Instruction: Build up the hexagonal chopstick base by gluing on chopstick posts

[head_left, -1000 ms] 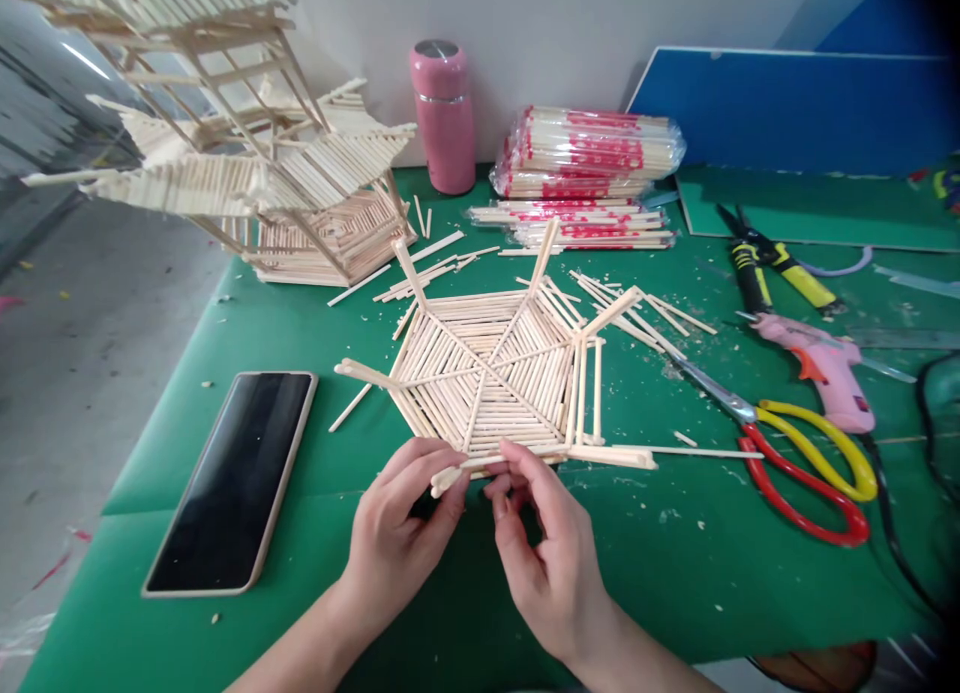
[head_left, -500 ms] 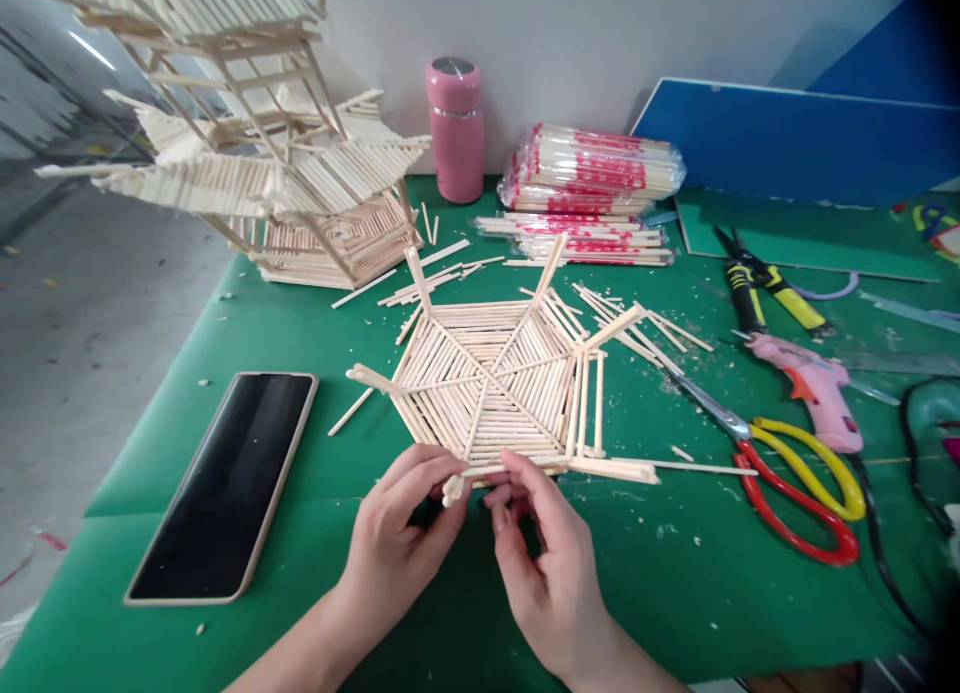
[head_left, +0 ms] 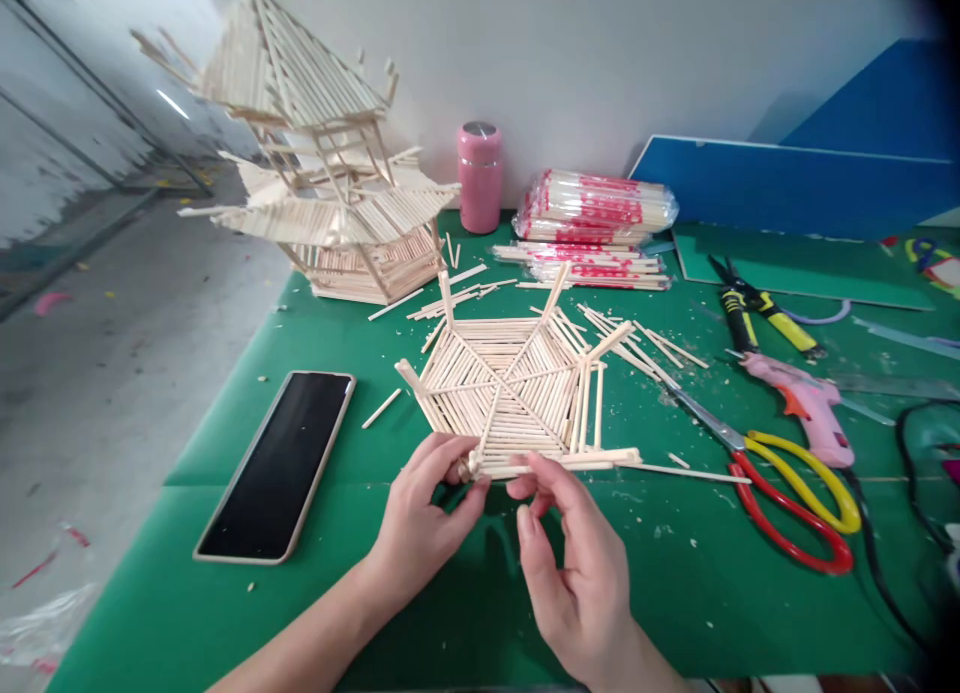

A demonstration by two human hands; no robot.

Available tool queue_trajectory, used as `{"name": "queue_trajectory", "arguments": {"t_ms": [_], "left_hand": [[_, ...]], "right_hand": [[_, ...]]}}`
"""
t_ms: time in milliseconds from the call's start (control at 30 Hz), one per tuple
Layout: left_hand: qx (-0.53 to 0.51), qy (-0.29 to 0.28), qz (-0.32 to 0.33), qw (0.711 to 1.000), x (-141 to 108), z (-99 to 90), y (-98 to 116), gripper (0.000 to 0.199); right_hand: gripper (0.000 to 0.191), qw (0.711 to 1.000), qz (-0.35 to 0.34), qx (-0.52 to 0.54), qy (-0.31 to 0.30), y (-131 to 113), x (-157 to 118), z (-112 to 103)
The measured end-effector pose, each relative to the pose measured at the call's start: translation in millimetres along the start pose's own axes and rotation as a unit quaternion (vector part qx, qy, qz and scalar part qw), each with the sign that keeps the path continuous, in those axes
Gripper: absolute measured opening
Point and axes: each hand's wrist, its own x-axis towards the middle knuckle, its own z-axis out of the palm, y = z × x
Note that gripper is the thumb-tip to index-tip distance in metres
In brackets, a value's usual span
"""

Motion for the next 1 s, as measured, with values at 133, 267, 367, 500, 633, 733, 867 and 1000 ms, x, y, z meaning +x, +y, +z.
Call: {"name": "queue_trajectory", "arguments": {"t_ms": [133, 267, 367, 500, 633, 733, 867, 1000], "left_hand": [[0.005, 0.064, -0.004, 0.998, -16.1, -14.4, 18.5, 0.023], [-0.03, 0.064, 0.033, 0.997, -32.5, -22.9, 49.1, 0.025], [-0.081, 0.104, 0.035, 0.991, -34.7, -15.3, 69.6, 0.036], [-0.171, 0.144, -0.006, 0.975, -30.0, 0.8, 87.2, 0.028], [-0.252, 0.141, -0.058, 0.956, -25.1, 7.5, 93.6, 0.019], [-0.296, 0.165, -0.105, 0.935, -21.3, 6.2, 93.6, 0.013], [-0.351, 0.165, -0.168, 0.906, -17.5, 1.1, 92.2, 0.014], [-0.384, 0.057, -0.174, 0.905, -18.3, -0.5, 88.3, 0.015]], "right_hand": [[0.05, 0.998, -0.014, 0.055, 0.006, -16.8, -0.5, -9.6], [0.044, 0.989, 0.011, 0.151, 0.007, -32.7, -3.9, -15.0], [0.043, 0.981, 0.034, 0.191, -0.006, -36.2, -12.6, -18.2], [0.049, 0.987, 0.02, 0.16, -0.012, -33.2, -22.3, -23.3], [0.059, 0.991, -0.03, 0.13, -0.022, -37.4, -22.5, -28.7], [0.06, 0.995, -0.034, 0.097, 0.016, -39.4, -22.0, -40.2], [0.021, 0.991, 0.013, -0.06, 0.116, -14.9, -24.1, -87.4], [0.016, 0.908, 0.057, -0.356, 0.214, 38.7, -28.2, -161.0]]}}
